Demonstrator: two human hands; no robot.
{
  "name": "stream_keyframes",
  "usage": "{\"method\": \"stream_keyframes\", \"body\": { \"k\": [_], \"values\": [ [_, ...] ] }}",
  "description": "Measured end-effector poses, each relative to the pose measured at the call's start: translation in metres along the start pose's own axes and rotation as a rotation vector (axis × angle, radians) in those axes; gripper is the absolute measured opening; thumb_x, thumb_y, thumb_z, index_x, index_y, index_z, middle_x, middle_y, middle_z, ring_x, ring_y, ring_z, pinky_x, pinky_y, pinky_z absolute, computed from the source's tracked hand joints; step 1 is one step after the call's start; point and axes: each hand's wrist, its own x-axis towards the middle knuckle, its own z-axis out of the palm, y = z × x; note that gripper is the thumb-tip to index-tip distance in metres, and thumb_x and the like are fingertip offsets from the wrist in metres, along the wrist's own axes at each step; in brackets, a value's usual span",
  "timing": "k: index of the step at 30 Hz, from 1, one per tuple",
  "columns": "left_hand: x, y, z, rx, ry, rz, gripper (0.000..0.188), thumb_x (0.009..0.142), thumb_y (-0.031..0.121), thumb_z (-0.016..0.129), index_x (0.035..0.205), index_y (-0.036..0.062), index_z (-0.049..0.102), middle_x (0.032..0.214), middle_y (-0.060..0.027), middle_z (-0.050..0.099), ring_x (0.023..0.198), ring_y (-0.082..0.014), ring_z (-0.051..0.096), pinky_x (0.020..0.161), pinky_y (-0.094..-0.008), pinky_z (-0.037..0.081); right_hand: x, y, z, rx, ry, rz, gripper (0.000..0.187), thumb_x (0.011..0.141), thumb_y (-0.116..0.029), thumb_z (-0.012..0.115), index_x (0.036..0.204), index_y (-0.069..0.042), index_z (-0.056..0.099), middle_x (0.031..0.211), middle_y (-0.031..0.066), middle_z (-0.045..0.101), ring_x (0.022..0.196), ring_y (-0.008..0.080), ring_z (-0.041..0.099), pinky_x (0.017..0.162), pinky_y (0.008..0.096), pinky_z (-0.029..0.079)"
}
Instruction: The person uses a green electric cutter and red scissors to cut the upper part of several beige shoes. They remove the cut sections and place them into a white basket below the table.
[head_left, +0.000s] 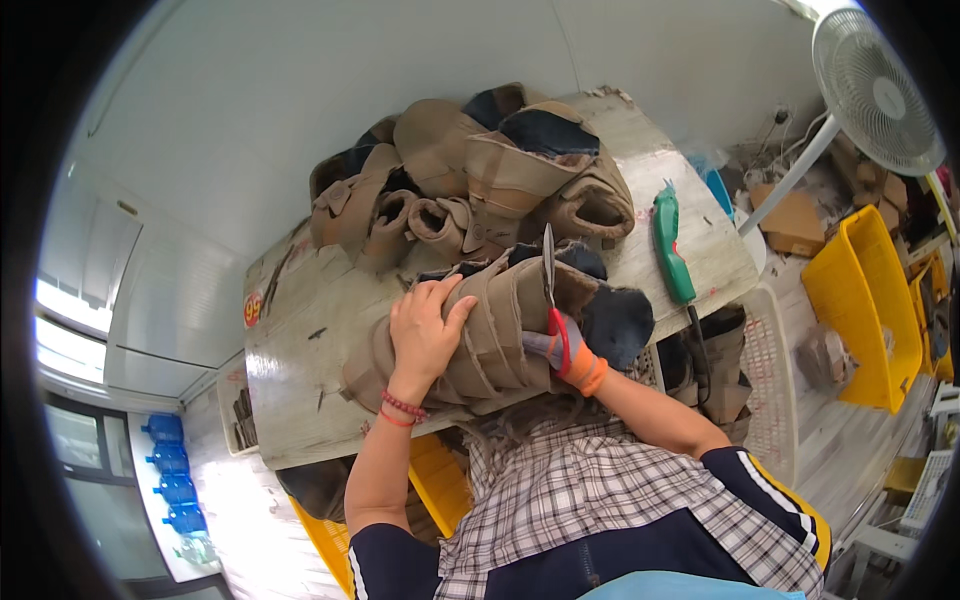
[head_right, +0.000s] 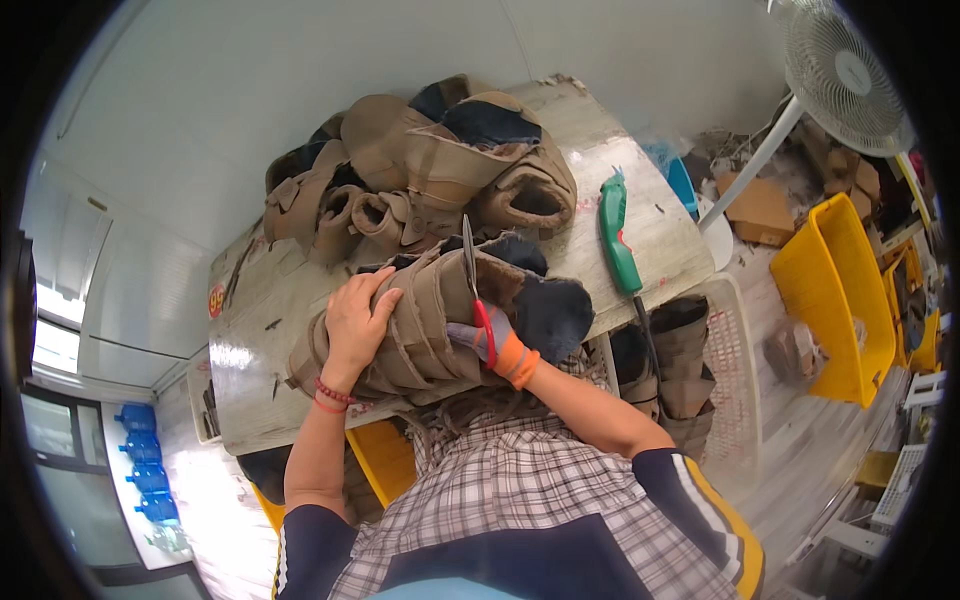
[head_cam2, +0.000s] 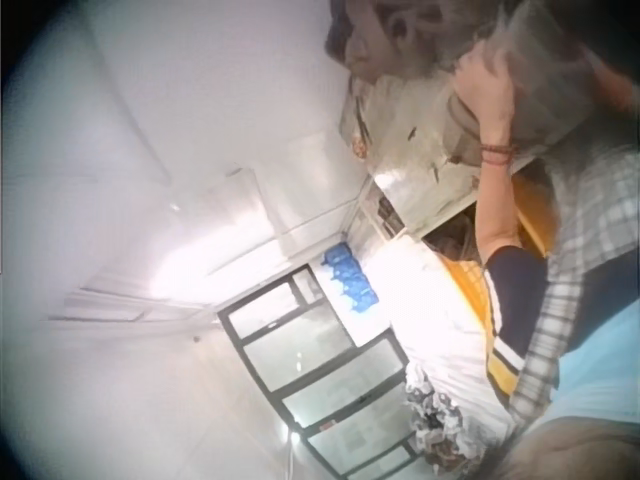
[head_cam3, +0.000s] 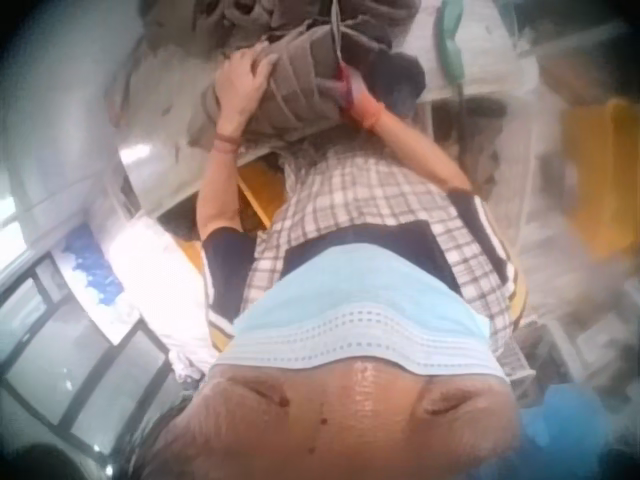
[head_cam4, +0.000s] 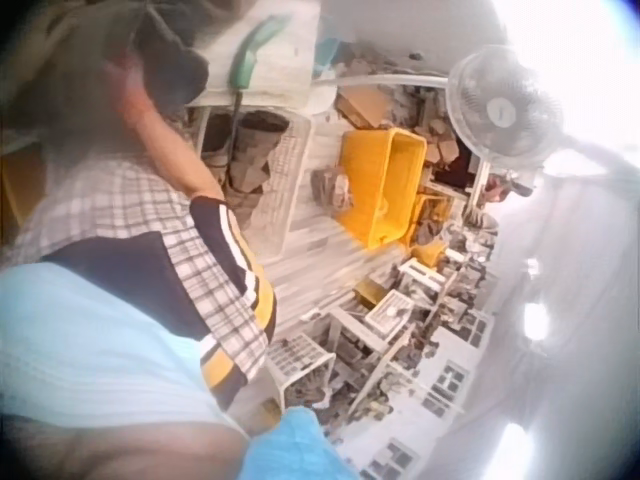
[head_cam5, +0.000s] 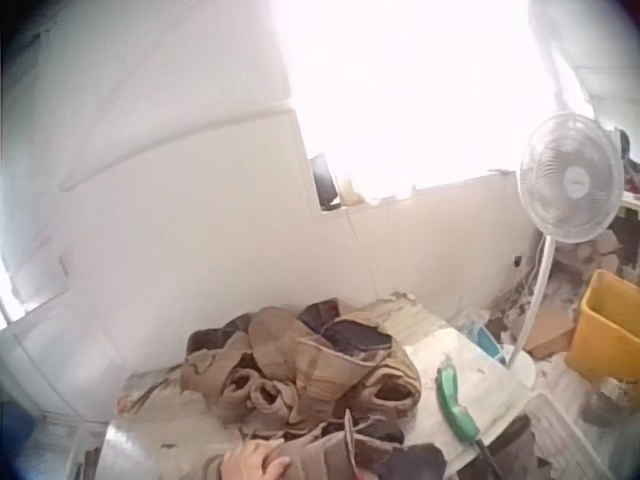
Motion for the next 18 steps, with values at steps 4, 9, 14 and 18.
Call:
{"method": "stream_keyframes", "body": {
  "k": [4, 9, 14, 18],
  "values": [
    [0.008, -0.013, -0.018, -0.093, -0.062, 0.021, 0.035, 0.084, 0.034, 0.062, 0.108, 0.0087, 0.064, 0.103, -0.0093, 0.062, 0.097, -0.028, 0.057, 0.085, -0.0396, 0.041, -0.026, 0.009, -0.011, 0.309, -0.1, 0.129, 0.035, 0.09, -0.023, 0.057, 0.115, -0.001, 0.051, 0.093, 0.0093, 0.064, 0.073, 0.0096, 0.058, 0.057, 0.0164, 0.042],
    [0.048, 0.017, -0.052, -0.151, 0.041, 0.054, 0.019, 0.081, 0.019, 0.066, 0.09, 0.0022, 0.062, 0.088, -0.0104, 0.062, 0.079, -0.0265, 0.059, 0.071, -0.036, 0.045, -0.064, -0.065, -0.008, 0.163, 0.151, 0.134, 0.028, 0.093, -0.025, 0.051, 0.11, -0.002, 0.052, 0.078, 0.0062, 0.062, 0.057, 0.0077, 0.052, 0.047, 0.0181, 0.039],
    [0.109, 0.068, -0.02, -0.141, -0.176, 0.101, 0.024, 0.08, 0.026, 0.066, 0.08, 0.0032, 0.06, 0.074, -0.0132, 0.063, 0.069, -0.0308, 0.061, 0.063, -0.0381, 0.047, -0.043, -0.151, -0.059, -1.309, 0.467, -0.043, 0.055, 0.074, -0.044, 0.072, 0.107, -0.003, 0.056, 0.091, 0.0172, 0.063, 0.082, 0.0315, 0.063, 0.071, 0.0377, 0.05],
    [0.152, 0.074, 0.044, 0.231, -0.326, 0.207, 0.042, 0.077, 0.043, 0.066, 0.08, 0.0013, 0.064, 0.076, -0.0199, 0.065, 0.076, -0.0353, 0.064, 0.068, -0.0419, 0.051, 0.0, -0.166, -0.098, -1.763, 0.298, 0.013, 0.041, 0.079, -0.044, 0.062, 0.099, -0.008, 0.064, 0.095, 0.0082, 0.066, 0.088, 0.0248, 0.064, 0.072, 0.035, 0.051]
  ]
}}
